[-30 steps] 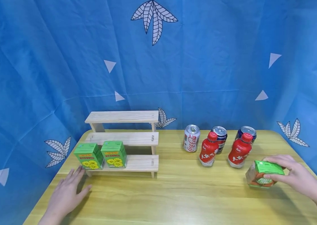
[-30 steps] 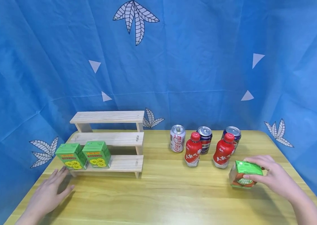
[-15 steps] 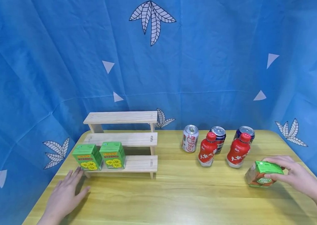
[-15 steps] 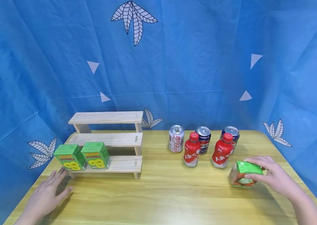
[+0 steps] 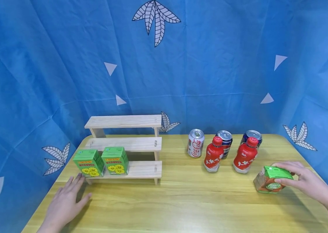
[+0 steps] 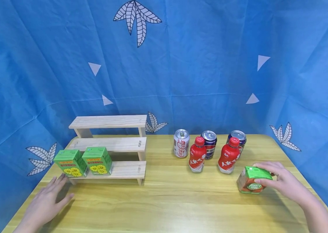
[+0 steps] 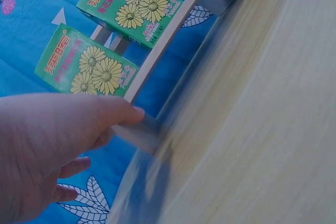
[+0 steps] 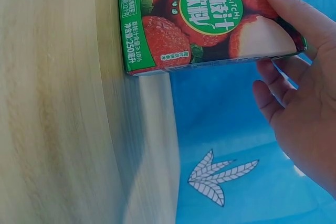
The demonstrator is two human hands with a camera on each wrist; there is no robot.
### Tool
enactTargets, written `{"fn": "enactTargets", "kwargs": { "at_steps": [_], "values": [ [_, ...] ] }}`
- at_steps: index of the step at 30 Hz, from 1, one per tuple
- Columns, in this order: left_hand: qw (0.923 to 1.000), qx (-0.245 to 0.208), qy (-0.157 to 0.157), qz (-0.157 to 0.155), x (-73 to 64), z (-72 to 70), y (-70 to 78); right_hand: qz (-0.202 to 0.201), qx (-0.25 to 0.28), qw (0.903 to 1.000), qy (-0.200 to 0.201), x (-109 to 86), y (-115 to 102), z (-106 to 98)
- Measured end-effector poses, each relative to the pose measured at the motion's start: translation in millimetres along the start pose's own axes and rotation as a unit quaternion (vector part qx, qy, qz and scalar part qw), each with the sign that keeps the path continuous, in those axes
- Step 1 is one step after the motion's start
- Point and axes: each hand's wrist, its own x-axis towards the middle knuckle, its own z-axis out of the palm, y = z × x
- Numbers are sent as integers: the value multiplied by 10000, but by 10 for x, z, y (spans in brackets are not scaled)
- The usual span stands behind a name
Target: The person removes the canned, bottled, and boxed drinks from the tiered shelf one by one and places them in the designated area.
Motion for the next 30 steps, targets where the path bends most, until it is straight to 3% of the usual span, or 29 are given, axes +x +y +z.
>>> {"fn": "enactTargets", "kwargs": {
  "at_steps": [14,25,30],
  "values": [
    [10000,43,-31,-1,7,-5,3,-77,42,9993,-377,16,18,-43],
    [10000,49,-10,4,-1,-2,4,-397,-49,9988,-298,2,15,-28],
    [10000,15,-2,26,-3,-9,-2,-720,44,9972,-183,13,-5,-13]
  ]
}}
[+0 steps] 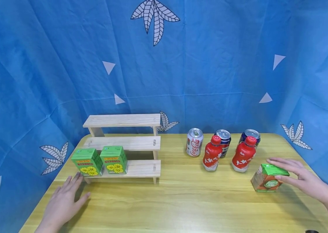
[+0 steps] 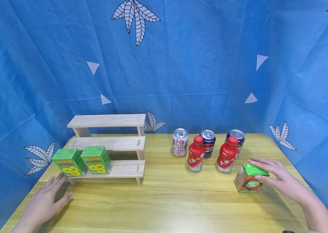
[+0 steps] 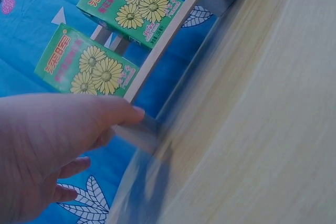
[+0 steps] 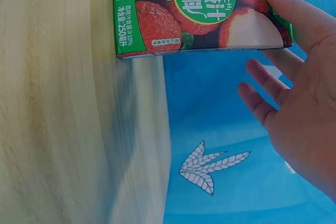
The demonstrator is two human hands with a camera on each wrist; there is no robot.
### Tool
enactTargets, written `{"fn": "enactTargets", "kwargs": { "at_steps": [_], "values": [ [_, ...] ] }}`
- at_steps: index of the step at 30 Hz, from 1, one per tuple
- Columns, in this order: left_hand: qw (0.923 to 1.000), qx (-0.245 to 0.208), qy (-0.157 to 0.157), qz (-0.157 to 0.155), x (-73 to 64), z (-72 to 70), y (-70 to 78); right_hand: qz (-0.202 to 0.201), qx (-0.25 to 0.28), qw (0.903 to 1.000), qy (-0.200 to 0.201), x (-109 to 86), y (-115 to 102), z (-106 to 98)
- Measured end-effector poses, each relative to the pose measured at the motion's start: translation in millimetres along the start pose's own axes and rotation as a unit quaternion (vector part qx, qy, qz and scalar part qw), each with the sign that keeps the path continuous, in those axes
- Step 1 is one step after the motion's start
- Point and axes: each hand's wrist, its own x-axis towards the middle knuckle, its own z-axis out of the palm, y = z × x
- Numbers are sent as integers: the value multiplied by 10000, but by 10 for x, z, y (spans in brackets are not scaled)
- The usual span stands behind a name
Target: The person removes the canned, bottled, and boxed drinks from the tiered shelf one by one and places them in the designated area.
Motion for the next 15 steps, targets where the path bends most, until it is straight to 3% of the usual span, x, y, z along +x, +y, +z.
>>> {"fn": "enactTargets", "kwargs": {
  "at_steps": [5,12,15],
  "values": [
    [10000,-14,-5,23,-1,-17,-1,-70,-175,9993,314,21,-42,-10],
    [10000,15,-44,27,10,-18,-2,490,-216,9973,510,31,-202,-69],
    [10000,30,-39,39,7,-14,3,354,-385,9958,747,44,-276,-76]
  ]
}}
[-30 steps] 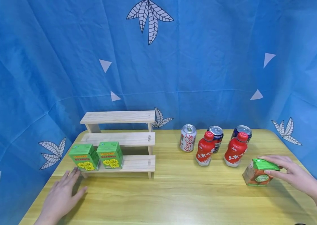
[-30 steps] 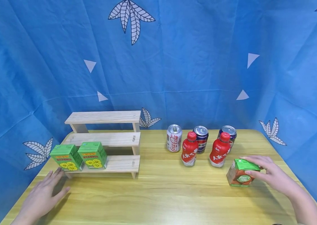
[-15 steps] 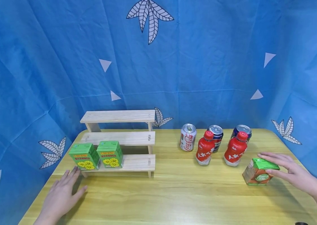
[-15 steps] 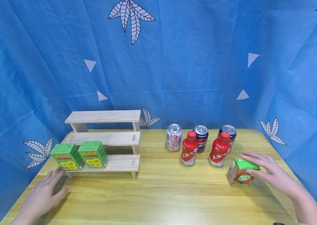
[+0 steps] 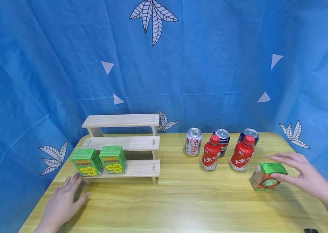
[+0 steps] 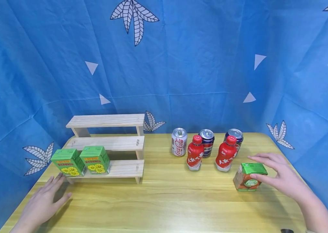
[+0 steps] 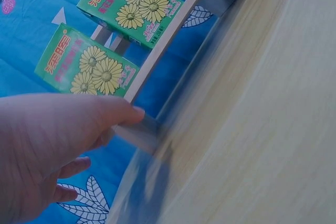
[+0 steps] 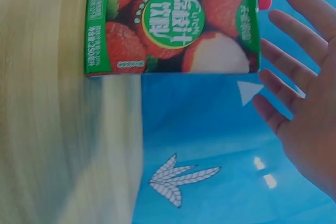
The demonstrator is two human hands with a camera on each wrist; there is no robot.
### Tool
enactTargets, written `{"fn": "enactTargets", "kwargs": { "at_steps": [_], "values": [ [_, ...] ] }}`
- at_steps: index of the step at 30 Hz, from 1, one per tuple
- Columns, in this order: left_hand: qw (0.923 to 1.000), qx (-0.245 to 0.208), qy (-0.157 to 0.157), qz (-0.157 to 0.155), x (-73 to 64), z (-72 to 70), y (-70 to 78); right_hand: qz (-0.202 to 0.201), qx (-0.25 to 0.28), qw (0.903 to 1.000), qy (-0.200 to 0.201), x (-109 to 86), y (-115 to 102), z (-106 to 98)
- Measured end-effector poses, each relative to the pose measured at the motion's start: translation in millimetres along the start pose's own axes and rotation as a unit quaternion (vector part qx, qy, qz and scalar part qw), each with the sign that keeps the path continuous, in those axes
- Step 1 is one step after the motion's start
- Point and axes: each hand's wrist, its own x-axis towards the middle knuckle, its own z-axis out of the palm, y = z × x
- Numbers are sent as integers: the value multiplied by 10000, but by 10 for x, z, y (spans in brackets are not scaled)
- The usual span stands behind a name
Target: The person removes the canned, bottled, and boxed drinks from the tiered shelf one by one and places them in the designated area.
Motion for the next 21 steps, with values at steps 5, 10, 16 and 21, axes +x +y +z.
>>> {"fn": "enactTargets", "kwargs": {
  "at_steps": [5,10,16,21],
  "values": [
    [10000,6,18,-3,-2,2,4,-476,-237,9980,346,33,-113,10],
    [10000,-1,59,29,8,10,3,-1014,-244,9930,559,85,-236,75],
    [9999,-19,74,101,11,45,-19,-1390,-520,9882,384,87,-435,199],
    [9999,-26,-100,3,26,44,-38,-1591,-614,9849,315,106,-590,290]
  ]
}}
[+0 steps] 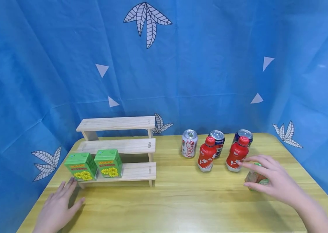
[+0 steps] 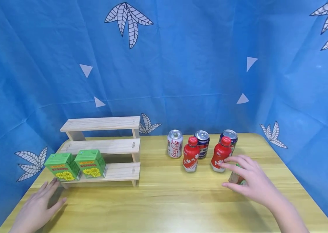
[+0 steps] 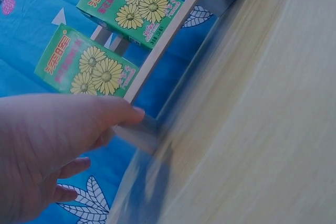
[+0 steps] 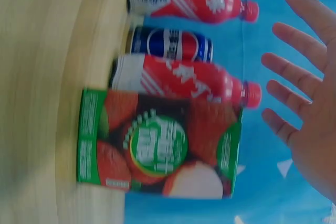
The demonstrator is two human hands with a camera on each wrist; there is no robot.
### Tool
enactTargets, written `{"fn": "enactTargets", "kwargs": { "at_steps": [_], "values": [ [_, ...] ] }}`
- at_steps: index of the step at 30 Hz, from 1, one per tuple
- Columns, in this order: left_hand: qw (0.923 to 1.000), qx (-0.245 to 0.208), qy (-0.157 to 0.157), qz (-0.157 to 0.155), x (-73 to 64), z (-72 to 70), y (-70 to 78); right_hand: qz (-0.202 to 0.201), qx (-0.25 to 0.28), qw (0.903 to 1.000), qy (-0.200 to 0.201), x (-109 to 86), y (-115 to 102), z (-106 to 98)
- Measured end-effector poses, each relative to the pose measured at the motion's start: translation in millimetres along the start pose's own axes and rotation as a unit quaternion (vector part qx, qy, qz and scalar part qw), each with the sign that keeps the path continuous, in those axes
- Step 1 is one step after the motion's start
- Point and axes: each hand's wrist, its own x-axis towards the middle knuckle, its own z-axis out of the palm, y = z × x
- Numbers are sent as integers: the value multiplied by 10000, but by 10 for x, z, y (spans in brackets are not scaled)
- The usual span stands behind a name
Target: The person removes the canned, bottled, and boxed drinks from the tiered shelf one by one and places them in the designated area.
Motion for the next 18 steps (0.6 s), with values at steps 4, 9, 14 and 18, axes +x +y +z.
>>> {"fn": "enactTargets", "kwargs": {
  "at_steps": [4,9,14,18],
  "values": [
    [10000,12,-80,-44,11,-13,1,-388,-70,9992,68,43,-77,68],
    [9999,3,-143,-58,14,-21,13,-614,-130,9980,11,71,-172,154],
    [9998,-48,-186,-57,5,-22,7,-776,-54,9969,-145,84,-236,296],
    [9998,-43,-175,-53,15,-27,-4,-861,44,9958,-293,81,-311,421]
  ]
}}
